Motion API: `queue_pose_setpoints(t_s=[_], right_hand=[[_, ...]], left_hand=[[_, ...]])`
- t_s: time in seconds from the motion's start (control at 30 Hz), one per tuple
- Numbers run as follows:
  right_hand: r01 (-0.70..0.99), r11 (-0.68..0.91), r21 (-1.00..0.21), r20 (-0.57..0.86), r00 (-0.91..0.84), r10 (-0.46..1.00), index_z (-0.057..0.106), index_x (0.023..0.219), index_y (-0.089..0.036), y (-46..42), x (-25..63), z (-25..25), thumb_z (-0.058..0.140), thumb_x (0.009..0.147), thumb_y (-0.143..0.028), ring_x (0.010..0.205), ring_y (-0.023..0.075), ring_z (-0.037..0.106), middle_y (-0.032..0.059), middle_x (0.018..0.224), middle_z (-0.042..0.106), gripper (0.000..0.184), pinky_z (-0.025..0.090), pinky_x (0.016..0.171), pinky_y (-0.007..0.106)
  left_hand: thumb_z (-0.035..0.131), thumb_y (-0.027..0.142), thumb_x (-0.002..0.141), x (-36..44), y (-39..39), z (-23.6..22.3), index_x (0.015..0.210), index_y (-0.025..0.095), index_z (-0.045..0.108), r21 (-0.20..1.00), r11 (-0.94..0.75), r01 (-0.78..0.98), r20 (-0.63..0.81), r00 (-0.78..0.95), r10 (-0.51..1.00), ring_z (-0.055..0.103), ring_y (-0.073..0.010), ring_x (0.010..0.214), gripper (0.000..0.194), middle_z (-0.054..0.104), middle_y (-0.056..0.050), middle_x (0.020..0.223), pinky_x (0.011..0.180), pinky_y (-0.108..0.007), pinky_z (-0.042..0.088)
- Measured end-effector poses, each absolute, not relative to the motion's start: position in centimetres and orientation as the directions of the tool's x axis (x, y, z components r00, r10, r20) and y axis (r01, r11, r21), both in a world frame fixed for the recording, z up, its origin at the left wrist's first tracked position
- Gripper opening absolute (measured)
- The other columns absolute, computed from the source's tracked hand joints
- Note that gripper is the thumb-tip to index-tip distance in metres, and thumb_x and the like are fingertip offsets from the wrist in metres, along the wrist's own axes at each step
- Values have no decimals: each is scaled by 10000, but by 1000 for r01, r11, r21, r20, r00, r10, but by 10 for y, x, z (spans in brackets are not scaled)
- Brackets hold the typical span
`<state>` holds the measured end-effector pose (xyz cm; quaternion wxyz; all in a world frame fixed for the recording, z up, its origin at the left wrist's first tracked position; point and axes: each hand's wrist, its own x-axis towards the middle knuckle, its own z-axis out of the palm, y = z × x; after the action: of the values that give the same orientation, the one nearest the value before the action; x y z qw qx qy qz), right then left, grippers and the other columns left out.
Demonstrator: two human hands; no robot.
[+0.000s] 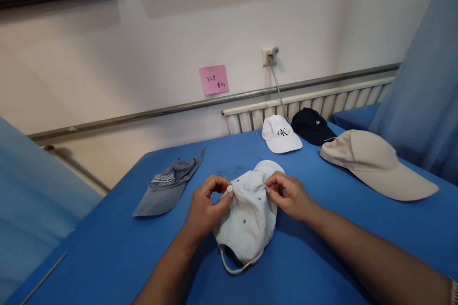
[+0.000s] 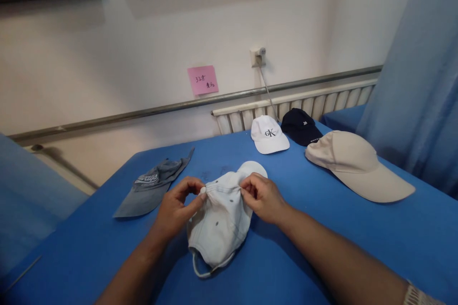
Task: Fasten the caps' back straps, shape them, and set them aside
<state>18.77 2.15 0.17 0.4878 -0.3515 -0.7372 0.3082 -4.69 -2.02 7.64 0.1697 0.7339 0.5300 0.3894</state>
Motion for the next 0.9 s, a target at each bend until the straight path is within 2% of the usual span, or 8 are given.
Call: queue_pose_setpoints(t_s=[0.3,0.5,0.6,0.7,0.77,0.9], right_hand=[[177,584,-792,448,-482,753,578,812,-198,4,179,2,594,808,-144,588,94,485,-30,712,540,57,399,537,206],[180,645,-742,482,-527,701,577,783,-202,-3,174,2,572,835,-140,644,110,517,-20,725,560,81,403,587,230],[214,636,-742,525,-406,748,618,914,-213,6,176,-3,543,869,-170,707,135,566,13,822,613,97,452,635,259],[275,635,-722,555,-317,769,586,1164,-237,21,180,-13,566,821,-140,983,202,604,69,1116,636,357,502,825,352],[299,659,-690,565,-347,748,561,1237,-251,27,181,-18,575,792,-116,1154,233,550,75,1236,611,465,452,970,425],[290,678,-676,571,-376,730,557,1248,-245,30,179,-19,572,827,-138,1178,226,544,80,1239,623,434,423,1014,440]], left_hand=[[552,190,800,-47,-28,86,813,189,598,462,-432,775,459,207,864,569,-168,779,47,617,-19,808,746,-300,460],[539,185,815,-48,-31,91,832,194,601,416,-471,778,463,265,846,575,-169,786,64,619,-25,826,752,-299,462],[545,191,823,-49,-32,93,835,195,607,404,-488,774,475,278,835,582,-169,787,64,619,-24,824,753,-297,465],[559,180,820,-51,-32,93,843,197,612,413,-528,742,515,288,807,583,-160,775,60,619,-21,824,739,-287,470],[572,170,815,-50,-34,92,847,199,612,422,-564,710,555,289,780,587,-158,780,58,622,-20,826,739,-282,474],[596,158,810,-46,-37,88,868,201,613,433,-631,644,622,294,726,604,-164,825,74,635,-26,850,778,-292,485]])
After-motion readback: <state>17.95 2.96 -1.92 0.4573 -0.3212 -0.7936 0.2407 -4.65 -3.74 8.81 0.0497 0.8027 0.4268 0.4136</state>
